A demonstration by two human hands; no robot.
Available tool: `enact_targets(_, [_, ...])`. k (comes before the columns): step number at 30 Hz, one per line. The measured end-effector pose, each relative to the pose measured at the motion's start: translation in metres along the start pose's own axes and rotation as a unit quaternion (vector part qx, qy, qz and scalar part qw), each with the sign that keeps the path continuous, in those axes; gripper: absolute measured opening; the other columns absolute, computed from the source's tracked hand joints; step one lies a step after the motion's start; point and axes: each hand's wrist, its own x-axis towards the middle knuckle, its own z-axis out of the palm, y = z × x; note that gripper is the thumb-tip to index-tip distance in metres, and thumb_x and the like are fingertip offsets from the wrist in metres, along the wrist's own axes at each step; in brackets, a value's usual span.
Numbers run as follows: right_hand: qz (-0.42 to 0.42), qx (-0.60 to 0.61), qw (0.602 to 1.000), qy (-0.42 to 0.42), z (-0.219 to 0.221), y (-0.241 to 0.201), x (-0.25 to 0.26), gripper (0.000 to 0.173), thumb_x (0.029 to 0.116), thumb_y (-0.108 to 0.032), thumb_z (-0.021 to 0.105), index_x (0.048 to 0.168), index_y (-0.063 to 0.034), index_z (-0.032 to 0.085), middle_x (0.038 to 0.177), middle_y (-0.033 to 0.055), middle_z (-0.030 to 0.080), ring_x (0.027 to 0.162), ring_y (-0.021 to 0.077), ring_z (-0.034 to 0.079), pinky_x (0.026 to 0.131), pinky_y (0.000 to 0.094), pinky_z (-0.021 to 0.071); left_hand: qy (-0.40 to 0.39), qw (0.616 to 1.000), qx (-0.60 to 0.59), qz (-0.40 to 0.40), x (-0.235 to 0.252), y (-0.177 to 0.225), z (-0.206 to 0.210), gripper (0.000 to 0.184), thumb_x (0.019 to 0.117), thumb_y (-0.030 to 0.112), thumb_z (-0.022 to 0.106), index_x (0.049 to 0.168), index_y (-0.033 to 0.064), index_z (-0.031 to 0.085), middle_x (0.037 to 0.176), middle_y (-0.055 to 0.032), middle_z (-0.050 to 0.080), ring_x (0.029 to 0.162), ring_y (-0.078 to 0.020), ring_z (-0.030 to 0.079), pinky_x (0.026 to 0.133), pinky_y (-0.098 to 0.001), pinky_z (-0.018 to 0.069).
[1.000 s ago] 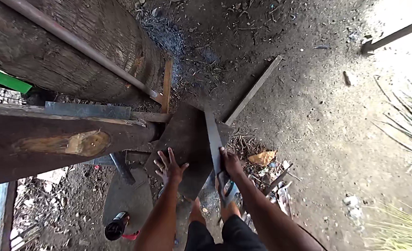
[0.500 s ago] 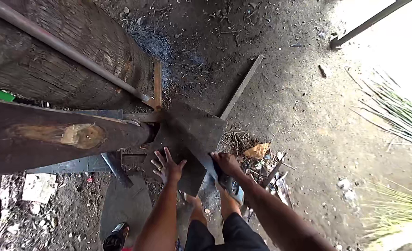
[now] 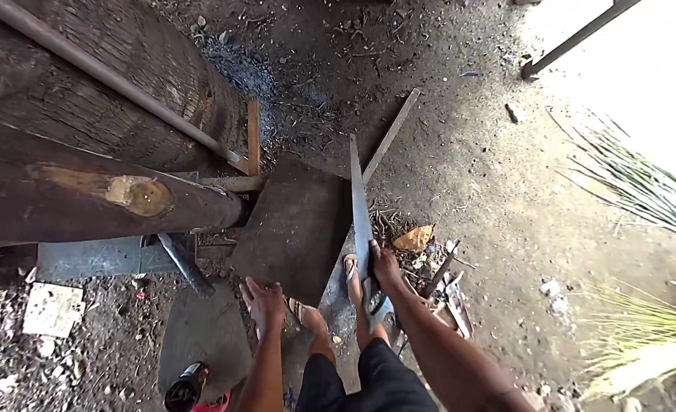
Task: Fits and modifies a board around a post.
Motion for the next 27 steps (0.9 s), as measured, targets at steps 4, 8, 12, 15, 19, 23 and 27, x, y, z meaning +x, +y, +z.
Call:
enact_targets(4, [-0.048,-0.117,0.985,-0.118,0.013,0.009,-0.026,0.071,0.0992,-0.073,0.039,0.096,-0.0104,0.072,0.094,0.0163,0.070,0.095,0.0354,0.068,0.083,0.0623,0.0528,-0.130,0.878,-0.410,-0.208,-0.053,-0.010,0.035,0.062,0.1096,0.044,0.046,0.158,0.0082,0.031,0.149,-0.0237,0.048,0.125,-0.0365,0.057,0.100,-0.0547,0.0508])
enact_targets(8, [-0.024,-0.094,0.994,-0.046,0.000,0.050,-0.014,0.071,0.1009,-0.070,0.040,0.095,-0.0075,0.074,0.090,0.0182,0.071,0.091,0.0370,0.070,0.082,0.0640,0.0532,-0.198,0.772,-0.524,-0.301,-0.061,-0.003,0.055,0.072,0.1056,0.061,0.040,0.153,0.0074,0.039,0.145,-0.0209,0.054,0.123,-0.0350,0.061,0.099,-0.0553,0.0537])
enact_targets(12, [-0.022,-0.073,0.997,0.018,-0.017,0.060,-0.014,0.073,0.1039,-0.068,0.033,0.094,-0.0083,0.074,0.087,0.0161,0.071,0.089,0.0337,0.070,0.082,0.0605,0.0525,-0.198,0.809,-0.490,-0.258,-0.053,-0.002,0.050,0.073,0.1031,0.064,0.045,0.154,0.0117,0.040,0.149,-0.0173,0.053,0.132,-0.0326,0.056,0.106,-0.0562,0.0507])
enact_targets(15, [-0.074,-0.135,0.986,-0.061,-0.022,0.052,-0.040,0.072,0.1016,-0.071,0.036,0.097,-0.0099,0.074,0.090,0.0155,0.072,0.092,0.0344,0.070,0.084,0.0622,0.0531,-0.201,0.809,-0.508,-0.218,-0.053,-0.004,0.036,0.070,0.1046,0.062,0.042,0.155,0.0125,0.040,0.150,-0.0152,0.053,0.135,-0.0301,0.055,0.108,-0.0554,0.0491])
enact_targets(19, [-0.088,-0.194,0.966,-0.147,-0.024,0.075,-0.063,0.075,0.0978,-0.076,0.037,0.095,-0.0102,0.072,0.088,0.0154,0.070,0.089,0.0347,0.069,0.080,0.0621,0.0536,-0.203,0.781,-0.563,-0.179,-0.058,-0.002,0.021,0.067,0.1072,0.060,0.032,0.152,0.0108,0.044,0.142,-0.0146,0.060,0.127,-0.0290,0.060,0.104,-0.0521,0.0522])
enact_targets(23, [-0.063,-0.147,0.985,-0.069,-0.044,0.104,-0.068,0.074,0.1015,-0.071,0.036,0.095,-0.0082,0.074,0.087,0.0169,0.071,0.089,0.0358,0.070,0.082,0.0629,0.0529,-0.214,0.773,-0.568,-0.184,-0.066,-0.002,0.021,0.070,0.1052,0.064,0.031,0.154,0.0145,0.041,0.145,-0.0129,0.058,0.129,-0.0290,0.059,0.104,-0.0530,0.0516])
enact_targets(27, [-0.097,-0.214,0.963,-0.133,-0.059,0.113,-0.086,0.077,0.0988,-0.076,0.033,0.098,-0.0104,0.074,0.091,0.0166,0.072,0.093,0.0359,0.071,0.084,0.0634,0.0538,-0.227,0.753,-0.586,-0.194,-0.075,0.004,0.013,0.083,0.1004,0.075,0.016,0.156,0.0171,0.038,0.148,-0.0111,0.056,0.131,-0.0277,0.058,0.105,-0.0520,0.0502])
